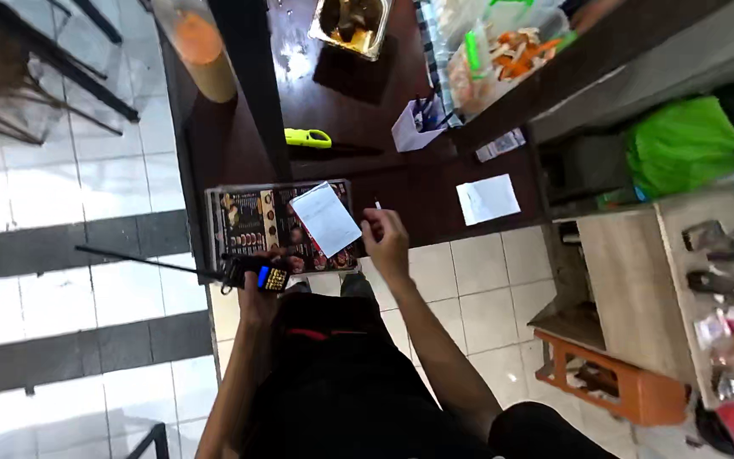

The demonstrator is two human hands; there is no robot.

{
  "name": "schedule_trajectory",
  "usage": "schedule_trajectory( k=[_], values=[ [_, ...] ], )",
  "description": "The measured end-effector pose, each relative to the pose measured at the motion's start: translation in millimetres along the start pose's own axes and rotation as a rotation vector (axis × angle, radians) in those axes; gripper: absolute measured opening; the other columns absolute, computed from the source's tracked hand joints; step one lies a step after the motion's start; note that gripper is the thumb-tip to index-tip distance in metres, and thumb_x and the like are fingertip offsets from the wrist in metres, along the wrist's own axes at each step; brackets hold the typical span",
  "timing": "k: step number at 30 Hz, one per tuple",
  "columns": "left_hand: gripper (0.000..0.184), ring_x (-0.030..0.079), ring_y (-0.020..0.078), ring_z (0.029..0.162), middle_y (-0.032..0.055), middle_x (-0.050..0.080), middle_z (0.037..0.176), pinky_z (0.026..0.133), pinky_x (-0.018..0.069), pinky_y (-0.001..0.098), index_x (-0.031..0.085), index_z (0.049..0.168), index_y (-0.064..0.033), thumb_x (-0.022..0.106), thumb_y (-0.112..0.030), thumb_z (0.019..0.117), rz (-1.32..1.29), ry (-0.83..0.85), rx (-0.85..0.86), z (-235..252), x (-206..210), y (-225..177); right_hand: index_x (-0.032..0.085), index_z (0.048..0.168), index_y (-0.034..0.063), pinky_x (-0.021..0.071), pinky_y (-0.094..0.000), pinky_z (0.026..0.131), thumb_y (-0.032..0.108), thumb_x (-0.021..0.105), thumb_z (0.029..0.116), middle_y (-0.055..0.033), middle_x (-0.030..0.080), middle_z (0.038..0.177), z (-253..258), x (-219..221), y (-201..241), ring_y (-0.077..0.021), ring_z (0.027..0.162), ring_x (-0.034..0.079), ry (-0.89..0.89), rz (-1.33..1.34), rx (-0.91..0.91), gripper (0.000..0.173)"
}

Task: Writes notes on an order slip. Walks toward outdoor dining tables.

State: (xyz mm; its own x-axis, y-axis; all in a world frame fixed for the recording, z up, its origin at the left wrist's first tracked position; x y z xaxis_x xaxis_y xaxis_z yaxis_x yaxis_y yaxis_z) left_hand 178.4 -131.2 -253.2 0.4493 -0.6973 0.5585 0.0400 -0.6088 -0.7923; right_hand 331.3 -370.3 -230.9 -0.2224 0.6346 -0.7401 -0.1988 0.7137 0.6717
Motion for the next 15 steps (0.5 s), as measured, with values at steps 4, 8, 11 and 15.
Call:
schedule_trajectory(
  k=[4,8,11,15],
  values=[
    [0.068,0.073,0.0251,0.101,0.0117,0.066,0.134,0.085,0.062,0.0412,0.057,0.132,-0.0129,0.054,-0.069,0.0941,0.129,-0.165,-0.053,9,2,12,0.061,0.129,-0.0002,0.0522,-0.0676,0.087,0.042,0.071,0.0957,-0.0278,0.061,0.124,36,-17,-56,-0.0478,0.107,0.063,0.15,-0.162,0.145,0.054],
    [0.056,0.074,0.0242,0.089,0.011,0.072,0.119,0.077,0.0629,0.0416,0.062,0.129,-0.0118,0.046,-0.059,0.1031,0.13,-0.375,-0.259,4,42,27,0.068,0.119,0.0033,0.0538,-0.0647,0.075,0.031,0.067,0.0994,-0.0224,0.07,0.098,46,-33,-62,-0.0424,0.086,0.068,0.243,-0.143,0.143,0.034],
    [0.059,0.073,0.0256,0.092,0.0112,0.072,0.121,0.079,0.0625,0.0432,0.061,0.131,-0.013,0.051,-0.061,0.1004,0.067,-0.417,-0.28,2,71,47,0.061,0.128,0.0053,0.057,-0.0498,0.06,0.032,0.06,0.1033,-0.0149,0.072,0.092,62,-44,-70,-0.0289,0.065,0.066,0.202,0.146,0.15,0.037],
    [0.059,0.074,0.0248,0.091,0.0119,0.071,0.122,0.079,0.063,0.0412,0.061,0.13,-0.0121,0.051,-0.062,0.1002,-0.052,-0.445,-0.255,-2,102,67,0.032,0.139,0.0053,0.0645,-0.0407,0.071,0.026,0.029,0.1132,-0.0148,0.074,0.1,81,-26,-64,-0.0257,0.076,0.075,0.274,0.88,0.12,0.033]
  ],
)
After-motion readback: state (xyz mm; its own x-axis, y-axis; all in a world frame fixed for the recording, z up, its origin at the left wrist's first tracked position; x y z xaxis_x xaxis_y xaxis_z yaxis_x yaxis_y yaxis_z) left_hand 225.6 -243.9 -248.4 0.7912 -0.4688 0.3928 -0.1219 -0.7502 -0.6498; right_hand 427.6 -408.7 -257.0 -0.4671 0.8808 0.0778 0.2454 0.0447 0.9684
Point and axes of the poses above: each hand's wrist, its own z-axis towards the middle knuckle, its own x-axis out of the palm, y = z × x, the point moved 3 cm from there along z, towards the middle knuckle
